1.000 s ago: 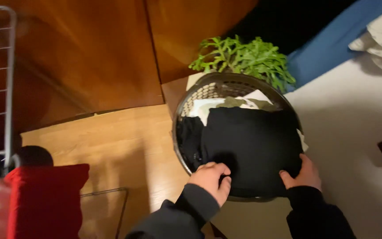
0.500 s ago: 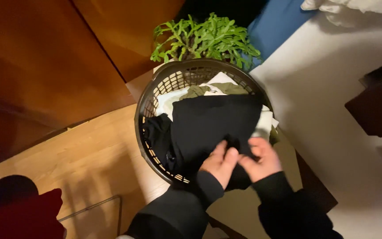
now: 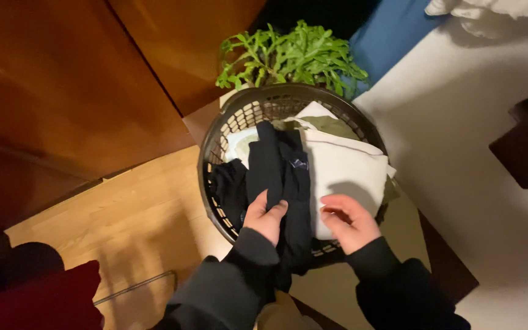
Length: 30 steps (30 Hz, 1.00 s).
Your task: The person repeatedly takes towels and garments from a laundry basket and hangs them on a metal drying rack. The person handles white towels, a black garment, and a green garment, unfolding and draping each item over the rack bars.
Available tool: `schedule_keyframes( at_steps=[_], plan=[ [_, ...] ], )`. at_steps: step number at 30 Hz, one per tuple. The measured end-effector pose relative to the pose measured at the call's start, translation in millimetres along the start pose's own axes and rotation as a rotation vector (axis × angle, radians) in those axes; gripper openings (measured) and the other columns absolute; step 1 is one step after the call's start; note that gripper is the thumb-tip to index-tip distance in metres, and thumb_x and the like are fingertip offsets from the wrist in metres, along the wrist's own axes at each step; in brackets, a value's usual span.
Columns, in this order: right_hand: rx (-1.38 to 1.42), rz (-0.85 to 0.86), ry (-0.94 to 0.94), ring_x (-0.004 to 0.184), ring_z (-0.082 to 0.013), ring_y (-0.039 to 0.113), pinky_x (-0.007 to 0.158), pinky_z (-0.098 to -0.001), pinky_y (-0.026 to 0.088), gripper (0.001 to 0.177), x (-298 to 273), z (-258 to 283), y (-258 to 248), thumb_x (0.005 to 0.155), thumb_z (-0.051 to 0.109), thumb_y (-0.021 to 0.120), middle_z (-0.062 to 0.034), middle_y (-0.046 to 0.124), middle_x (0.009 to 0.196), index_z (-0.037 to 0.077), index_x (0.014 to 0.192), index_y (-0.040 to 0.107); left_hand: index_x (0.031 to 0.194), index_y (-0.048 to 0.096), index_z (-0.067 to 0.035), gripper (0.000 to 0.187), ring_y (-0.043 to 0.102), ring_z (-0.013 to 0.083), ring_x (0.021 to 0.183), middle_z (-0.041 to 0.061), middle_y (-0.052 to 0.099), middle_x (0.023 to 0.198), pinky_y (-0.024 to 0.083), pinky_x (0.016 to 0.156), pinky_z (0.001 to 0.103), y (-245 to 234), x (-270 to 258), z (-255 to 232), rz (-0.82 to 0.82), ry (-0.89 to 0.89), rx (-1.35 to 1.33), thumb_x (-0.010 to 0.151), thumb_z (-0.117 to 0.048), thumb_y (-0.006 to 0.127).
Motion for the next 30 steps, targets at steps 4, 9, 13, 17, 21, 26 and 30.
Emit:
schedule_keyframes(
  at_steps=[4,9,13,17,21,26,30],
  plan=[
    [0.057,-0.009,0.137,0.098,-0.0253,0.071,0.071,-0.0389,0.064,0.043,14,-18,11,0.082,0.018,0.085,-0.0144,0.076,0.115,0.014,0.124,0.075,0.103,0.082,-0.019,0.023,0.07,0.0184,0.075,0.007,0.073,0.079,0.059,0.069,0.033,-26,3,20,0.0,-0.025,-0.046,0.081,-0.023,0.076],
    [0.054,0.155,0.166,0.124,-0.0322,0.061,0.093,-0.0482,0.059,0.07,12,-13,64,0.083,0.013,0.079,-0.0157,0.065,0.14,0.011,0.149,0.055,0.088,0.081,-0.009,0.014,0.068,0.0164,0.062,0.011,0.071,0.066,0.055,0.052,0.027,-52,-39,-45,0.02,-0.002,-0.22,0.083,-0.022,0.082],
    [-0.067,0.261,-0.026,0.139,-0.0447,0.049,0.109,-0.059,0.048,0.097,15,11,95,0.076,0.011,0.085,-0.0276,0.047,0.155,0.002,0.158,0.034,0.076,0.078,-0.01,0.015,0.066,0.0156,0.057,0.01,0.067,0.058,0.051,0.05,0.024,-74,-57,-70,-0.003,0.062,-0.162,0.084,-0.022,0.081],
    [-0.1,0.282,-0.117,0.147,-0.03,0.042,0.115,-0.0462,0.042,0.098,-8,71,116,0.073,0.018,0.08,-0.0073,0.046,0.159,0.015,0.159,0.032,0.073,0.069,-0.01,0.021,0.058,0.0116,0.057,0.004,0.064,0.061,0.046,0.052,0.024,-90,-100,-114,0.036,0.096,-0.224,0.089,-0.021,0.078],
    [0.027,0.47,-0.466,0.136,-0.0231,0.056,0.11,-0.0373,0.046,0.093,-31,129,142,0.075,0.011,0.077,-0.006,0.05,0.156,0.014,0.156,0.033,0.109,0.076,0.004,0.031,0.069,0.0192,0.075,0.014,0.078,0.093,0.055,0.068,0.029,-104,-148,-160,0.062,0.011,-0.576,0.093,-0.022,0.069],
    [0.036,0.643,-0.527,0.126,-0.0192,0.058,0.105,-0.0352,0.046,0.061,-45,151,180,0.077,0.006,0.076,-0.0114,0.066,0.134,0.003,0.133,0.054,0.097,0.074,0.002,0.042,0.067,0.0179,0.073,0.012,0.075,0.087,0.051,0.067,0.028,-145,-193,-211,0.061,0.085,-0.498,0.096,-0.038,0.062],
    [-0.139,0.519,-0.354,0.081,-0.012,0.065,0.074,-0.0299,0.052,0.016,-39,147,199,0.075,0.01,0.081,-0.0026,0.076,0.081,0.003,0.089,0.077,0.118,0.079,-0.005,0.063,0.071,0.0132,0.109,0.006,0.081,0.12,0.05,0.097,0.027,-212,-237,-248,-0.237,0.02,-0.066,0.089,-0.051,0.047]
  ],
)
Point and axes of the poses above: each hand's wrist, its own x-axis towards the middle knuckle, its own y-axis out of the palm, z = x × y, the point moved 10 cm from there along x, towards the middle knuckle
